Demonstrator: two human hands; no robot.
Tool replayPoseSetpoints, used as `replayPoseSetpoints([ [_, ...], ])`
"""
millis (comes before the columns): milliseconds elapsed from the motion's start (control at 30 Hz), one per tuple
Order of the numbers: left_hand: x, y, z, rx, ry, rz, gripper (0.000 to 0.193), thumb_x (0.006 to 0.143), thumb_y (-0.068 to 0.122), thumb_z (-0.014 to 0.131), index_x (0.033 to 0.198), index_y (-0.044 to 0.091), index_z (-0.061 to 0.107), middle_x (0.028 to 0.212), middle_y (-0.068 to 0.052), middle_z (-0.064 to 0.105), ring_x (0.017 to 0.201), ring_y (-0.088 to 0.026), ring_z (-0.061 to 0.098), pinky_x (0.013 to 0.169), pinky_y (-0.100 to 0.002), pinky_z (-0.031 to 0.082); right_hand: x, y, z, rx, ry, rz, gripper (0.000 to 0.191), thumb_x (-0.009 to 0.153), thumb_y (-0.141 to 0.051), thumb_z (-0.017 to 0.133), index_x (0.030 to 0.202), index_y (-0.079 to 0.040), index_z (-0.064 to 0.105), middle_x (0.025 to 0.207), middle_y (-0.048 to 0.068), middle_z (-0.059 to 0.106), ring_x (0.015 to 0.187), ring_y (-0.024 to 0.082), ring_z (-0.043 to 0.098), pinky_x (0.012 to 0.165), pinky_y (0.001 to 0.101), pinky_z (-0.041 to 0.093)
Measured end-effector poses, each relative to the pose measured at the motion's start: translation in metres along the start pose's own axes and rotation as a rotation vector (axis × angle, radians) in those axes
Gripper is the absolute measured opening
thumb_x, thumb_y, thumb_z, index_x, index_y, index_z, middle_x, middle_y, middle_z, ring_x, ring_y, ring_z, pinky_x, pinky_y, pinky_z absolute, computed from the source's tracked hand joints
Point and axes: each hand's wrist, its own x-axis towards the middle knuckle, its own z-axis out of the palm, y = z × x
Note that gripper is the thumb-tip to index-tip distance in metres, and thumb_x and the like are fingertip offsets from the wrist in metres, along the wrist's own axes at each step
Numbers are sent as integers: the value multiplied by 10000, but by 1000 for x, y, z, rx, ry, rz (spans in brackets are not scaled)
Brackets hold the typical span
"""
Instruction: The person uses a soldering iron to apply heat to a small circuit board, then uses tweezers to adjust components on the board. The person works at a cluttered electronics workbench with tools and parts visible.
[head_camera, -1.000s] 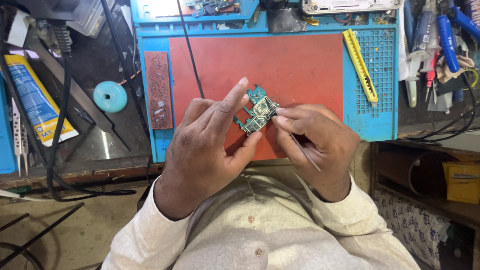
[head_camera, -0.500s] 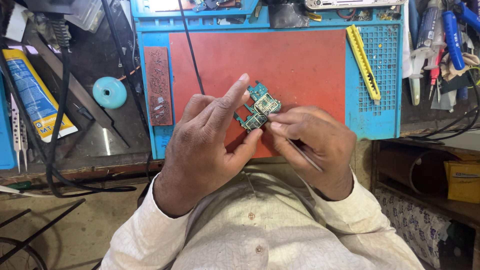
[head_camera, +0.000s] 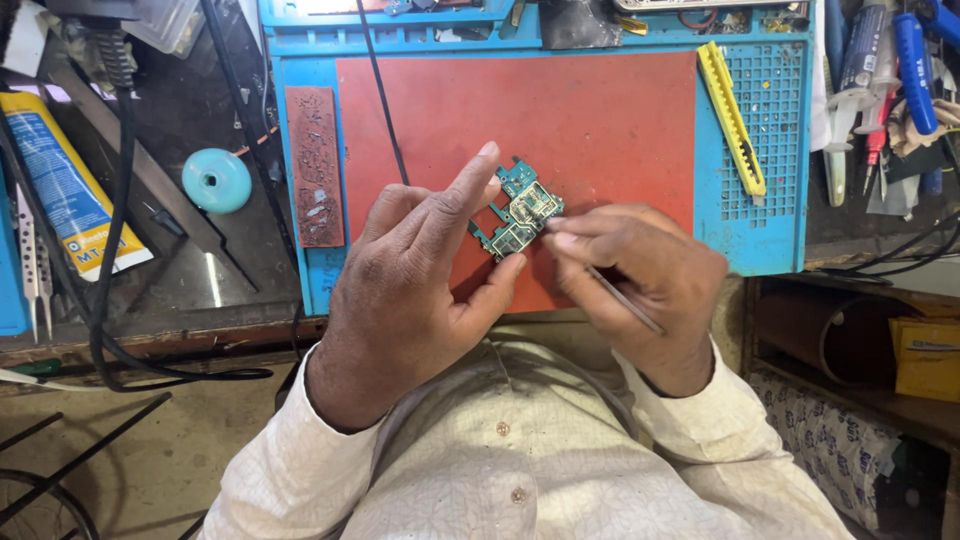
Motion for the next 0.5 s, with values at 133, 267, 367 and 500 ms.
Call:
replayPoseSetpoints([
  [133,-1,0,0,-10,10,-3,800,891,167,830,1562,57,408,1297,-66,712,1067,-271,631,989,-384,530,1,1,0,-3,-6,-11,152,900,50,772,1028,-12,717,1085,130,762,982,231,758,844,302,604],
  [267,-1,0,0,6,6,-4,795,885,171,830,1555,57,418,1285,-68,713,1065,-268,638,977,-384,528,0,2,1,-43,-35,-28,132,863,32,801,959,2,716,1033,140,767,941,223,751,798,309,595],
  [367,-1,1,1,7,10,-1,792,887,172,831,1554,57,419,1288,-67,714,1059,-268,636,977,-387,528,-2,1,0,43,11,65,127,903,44,761,1017,5,722,1071,139,754,970,219,755,802,297,596],
  [500,-1,1,1,12,13,1,797,889,177,833,1558,59,417,1296,-67,713,1065,-265,638,977,-381,528,-2,3,-2,4,-38,3,129,891,16,791,987,-16,711,1065,119,763,970,231,758,816,290,594],
])
